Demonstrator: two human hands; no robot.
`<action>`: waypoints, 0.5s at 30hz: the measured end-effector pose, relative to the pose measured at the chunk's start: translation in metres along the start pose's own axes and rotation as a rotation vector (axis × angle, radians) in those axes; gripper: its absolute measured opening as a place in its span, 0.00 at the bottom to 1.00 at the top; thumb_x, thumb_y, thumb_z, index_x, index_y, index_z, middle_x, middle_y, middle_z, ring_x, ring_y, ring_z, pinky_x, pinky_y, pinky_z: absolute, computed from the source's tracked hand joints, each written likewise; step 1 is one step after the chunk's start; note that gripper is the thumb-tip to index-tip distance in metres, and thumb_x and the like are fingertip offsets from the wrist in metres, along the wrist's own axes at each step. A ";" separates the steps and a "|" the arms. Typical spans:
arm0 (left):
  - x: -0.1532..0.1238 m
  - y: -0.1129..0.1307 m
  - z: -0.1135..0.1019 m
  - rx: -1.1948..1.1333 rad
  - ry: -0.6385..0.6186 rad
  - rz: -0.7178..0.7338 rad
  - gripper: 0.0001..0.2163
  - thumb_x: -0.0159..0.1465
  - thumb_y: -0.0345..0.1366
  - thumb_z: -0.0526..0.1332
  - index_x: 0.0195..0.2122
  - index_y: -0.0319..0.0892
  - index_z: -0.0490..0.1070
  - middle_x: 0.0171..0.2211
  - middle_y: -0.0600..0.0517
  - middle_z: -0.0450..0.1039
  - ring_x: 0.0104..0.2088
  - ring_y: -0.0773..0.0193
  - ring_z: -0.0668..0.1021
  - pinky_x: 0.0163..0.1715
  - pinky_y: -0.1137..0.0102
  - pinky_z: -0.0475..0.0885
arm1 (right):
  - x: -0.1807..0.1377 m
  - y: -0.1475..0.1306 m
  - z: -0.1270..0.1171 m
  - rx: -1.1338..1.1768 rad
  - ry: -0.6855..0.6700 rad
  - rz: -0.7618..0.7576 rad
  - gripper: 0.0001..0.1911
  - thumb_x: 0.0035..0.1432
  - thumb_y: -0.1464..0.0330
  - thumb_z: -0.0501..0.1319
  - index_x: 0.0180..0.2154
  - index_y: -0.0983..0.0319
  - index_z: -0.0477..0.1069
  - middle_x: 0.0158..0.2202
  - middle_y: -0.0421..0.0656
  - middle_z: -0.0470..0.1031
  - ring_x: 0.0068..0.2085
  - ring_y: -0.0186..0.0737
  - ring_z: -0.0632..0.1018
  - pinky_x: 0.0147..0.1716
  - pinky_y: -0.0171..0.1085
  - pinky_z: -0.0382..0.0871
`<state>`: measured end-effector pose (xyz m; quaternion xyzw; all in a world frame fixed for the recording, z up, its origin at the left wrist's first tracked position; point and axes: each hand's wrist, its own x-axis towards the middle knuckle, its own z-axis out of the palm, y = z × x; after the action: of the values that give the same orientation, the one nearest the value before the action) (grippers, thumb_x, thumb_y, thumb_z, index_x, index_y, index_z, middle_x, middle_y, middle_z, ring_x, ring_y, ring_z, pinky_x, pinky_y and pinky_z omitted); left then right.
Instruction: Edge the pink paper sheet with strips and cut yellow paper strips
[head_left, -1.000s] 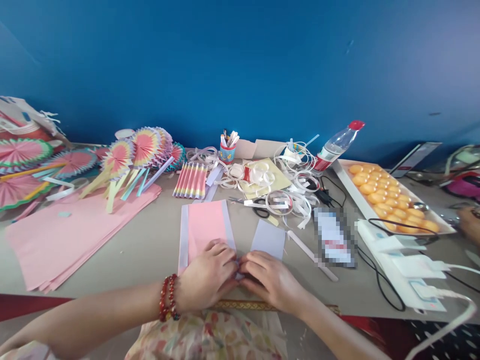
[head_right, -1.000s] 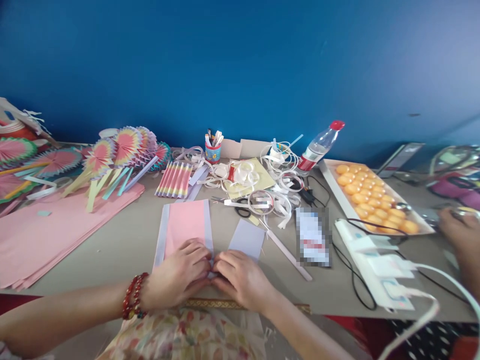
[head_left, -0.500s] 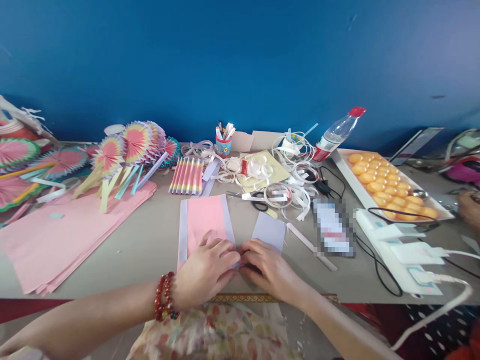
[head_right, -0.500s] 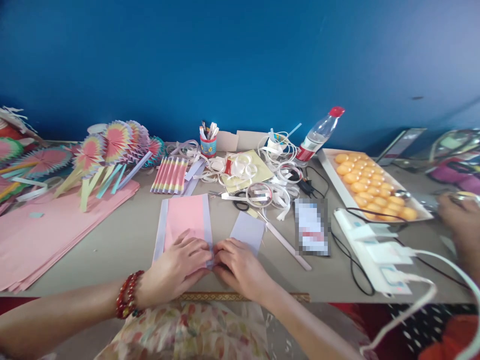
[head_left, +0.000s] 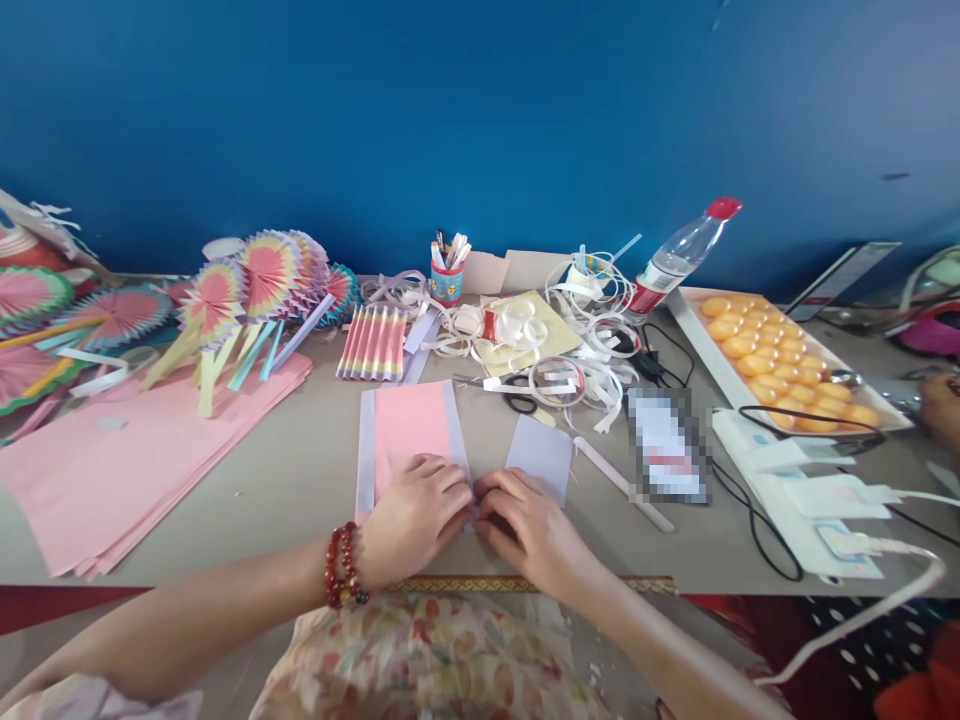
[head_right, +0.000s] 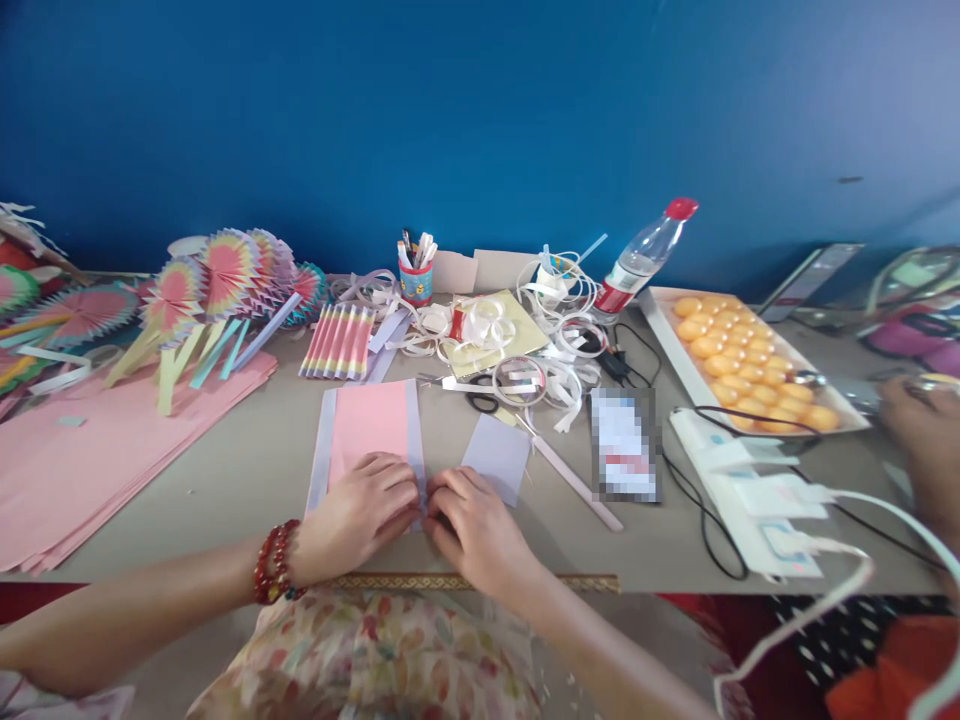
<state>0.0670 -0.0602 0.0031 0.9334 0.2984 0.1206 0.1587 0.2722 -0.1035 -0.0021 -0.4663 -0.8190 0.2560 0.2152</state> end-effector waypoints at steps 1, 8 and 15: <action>0.000 0.000 0.001 0.009 0.003 0.007 0.08 0.70 0.34 0.53 0.35 0.40 0.69 0.35 0.50 0.70 0.41 0.58 0.72 0.48 0.61 0.65 | 0.000 -0.001 0.001 -0.005 0.005 0.005 0.02 0.62 0.72 0.58 0.35 0.60 0.67 0.42 0.46 0.70 0.47 0.46 0.71 0.45 0.44 0.67; 0.000 -0.001 0.003 0.043 -0.011 0.021 0.06 0.69 0.33 0.55 0.35 0.40 0.69 0.36 0.49 0.69 0.42 0.57 0.71 0.48 0.60 0.66 | 0.000 -0.005 0.002 -0.025 0.019 0.022 0.05 0.61 0.74 0.60 0.35 0.60 0.66 0.42 0.45 0.69 0.46 0.46 0.70 0.45 0.43 0.67; -0.001 -0.002 0.006 0.028 0.021 0.034 0.07 0.70 0.33 0.55 0.36 0.40 0.70 0.36 0.49 0.69 0.42 0.58 0.71 0.48 0.60 0.66 | -0.003 -0.002 0.007 -0.035 0.062 0.010 0.06 0.61 0.75 0.60 0.35 0.60 0.64 0.41 0.45 0.70 0.45 0.45 0.71 0.44 0.43 0.68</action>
<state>0.0674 -0.0606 -0.0027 0.9392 0.2857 0.1290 0.1404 0.2682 -0.1081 -0.0070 -0.4818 -0.8139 0.2284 0.2309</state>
